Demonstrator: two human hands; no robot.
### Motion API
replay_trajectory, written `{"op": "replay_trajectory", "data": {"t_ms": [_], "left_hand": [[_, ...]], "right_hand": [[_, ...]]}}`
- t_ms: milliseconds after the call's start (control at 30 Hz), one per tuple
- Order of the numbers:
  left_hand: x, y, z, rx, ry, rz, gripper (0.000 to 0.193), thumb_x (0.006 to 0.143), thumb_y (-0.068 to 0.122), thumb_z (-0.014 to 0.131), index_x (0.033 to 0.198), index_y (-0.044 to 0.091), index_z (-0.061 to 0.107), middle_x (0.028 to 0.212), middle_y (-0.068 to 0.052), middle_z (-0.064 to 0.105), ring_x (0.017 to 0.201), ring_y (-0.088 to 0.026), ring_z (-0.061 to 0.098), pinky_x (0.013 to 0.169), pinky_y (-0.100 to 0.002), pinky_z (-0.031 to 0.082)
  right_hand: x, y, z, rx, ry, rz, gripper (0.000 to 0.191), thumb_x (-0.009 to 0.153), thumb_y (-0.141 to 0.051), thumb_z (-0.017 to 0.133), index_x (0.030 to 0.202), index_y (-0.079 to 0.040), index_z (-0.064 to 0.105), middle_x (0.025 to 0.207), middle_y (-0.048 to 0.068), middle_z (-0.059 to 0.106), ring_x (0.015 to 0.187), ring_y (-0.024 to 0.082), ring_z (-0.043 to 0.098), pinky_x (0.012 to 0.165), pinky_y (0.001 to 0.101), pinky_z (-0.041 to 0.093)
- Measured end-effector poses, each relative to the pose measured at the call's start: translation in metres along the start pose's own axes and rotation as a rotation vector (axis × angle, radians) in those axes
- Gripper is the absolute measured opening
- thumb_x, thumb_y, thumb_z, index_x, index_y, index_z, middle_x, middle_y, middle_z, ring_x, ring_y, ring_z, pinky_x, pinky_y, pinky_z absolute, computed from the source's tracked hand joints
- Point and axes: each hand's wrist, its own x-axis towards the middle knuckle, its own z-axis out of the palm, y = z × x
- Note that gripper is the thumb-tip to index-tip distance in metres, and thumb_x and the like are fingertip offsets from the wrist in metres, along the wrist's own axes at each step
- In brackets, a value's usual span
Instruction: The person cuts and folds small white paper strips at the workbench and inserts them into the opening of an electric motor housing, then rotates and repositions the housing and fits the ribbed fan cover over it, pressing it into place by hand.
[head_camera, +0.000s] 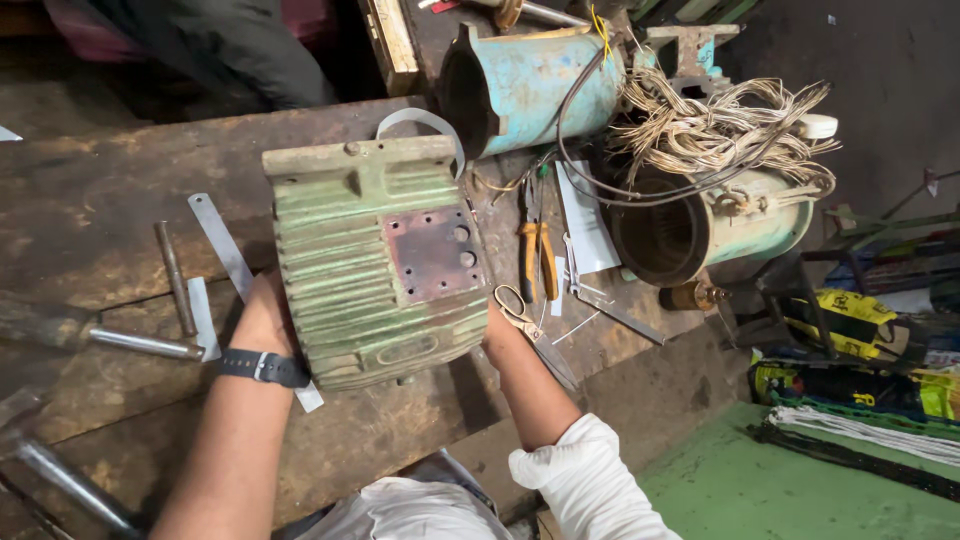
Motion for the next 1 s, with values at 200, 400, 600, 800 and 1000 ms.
{"op": "replay_trajectory", "data": {"t_ms": [200,400,600,800,1000], "left_hand": [[-0.001,0.003,0.009,0.163,-0.047,0.029,0.033,0.105,0.029,0.056,0.111,0.001,0.071,0.104,-0.014,0.073,0.09,-0.027,0.07,0.077,-0.042,0.058],[0.003,-0.005,0.017,-0.037,-0.006,0.084,0.045,0.104,0.044,0.048,0.107,0.007,0.073,0.1,-0.009,0.075,0.087,-0.024,0.07,0.074,-0.039,0.058],[-0.01,-0.012,0.016,0.427,0.243,0.587,0.037,0.112,0.033,0.05,0.113,0.002,0.071,0.104,-0.007,0.071,0.092,-0.018,0.063,0.083,-0.036,0.052],[-0.022,-0.024,0.008,0.316,0.005,0.379,0.038,0.108,0.034,0.052,0.114,0.003,0.071,0.101,-0.008,0.073,0.085,-0.019,0.066,0.073,-0.037,0.054],[-0.011,-0.028,0.004,0.164,-0.059,0.174,0.045,0.108,0.043,0.05,0.127,0.006,0.066,0.114,-0.006,0.07,0.097,-0.018,0.067,0.082,-0.035,0.057]], "right_hand": [[0.008,0.009,-0.008,-0.007,-0.095,-0.092,0.024,0.102,-0.015,0.06,0.121,-0.005,0.071,0.109,0.006,0.073,0.093,0.018,0.068,0.083,0.0367,0.058],[0.006,0.006,-0.007,-0.09,-0.156,-0.088,0.025,0.1,-0.013,0.06,0.121,-0.005,0.071,0.11,0.006,0.073,0.096,0.018,0.068,0.086,0.0376,0.058],[0.01,-0.003,0.007,0.157,-0.137,-0.136,0.028,0.103,-0.019,0.055,0.126,-0.006,0.068,0.111,0.007,0.073,0.097,0.02,0.069,0.086,0.0378,0.059],[-0.006,0.007,0.01,0.32,-0.104,-0.107,0.03,0.107,-0.023,0.051,0.126,-0.005,0.066,0.11,0.009,0.072,0.096,0.021,0.07,0.084,0.0376,0.059],[-0.02,-0.003,0.019,0.253,-0.01,-0.24,0.035,0.105,-0.024,0.054,0.132,-0.004,0.063,0.117,0.009,0.071,0.101,0.02,0.069,0.089,0.0374,0.059]]}}
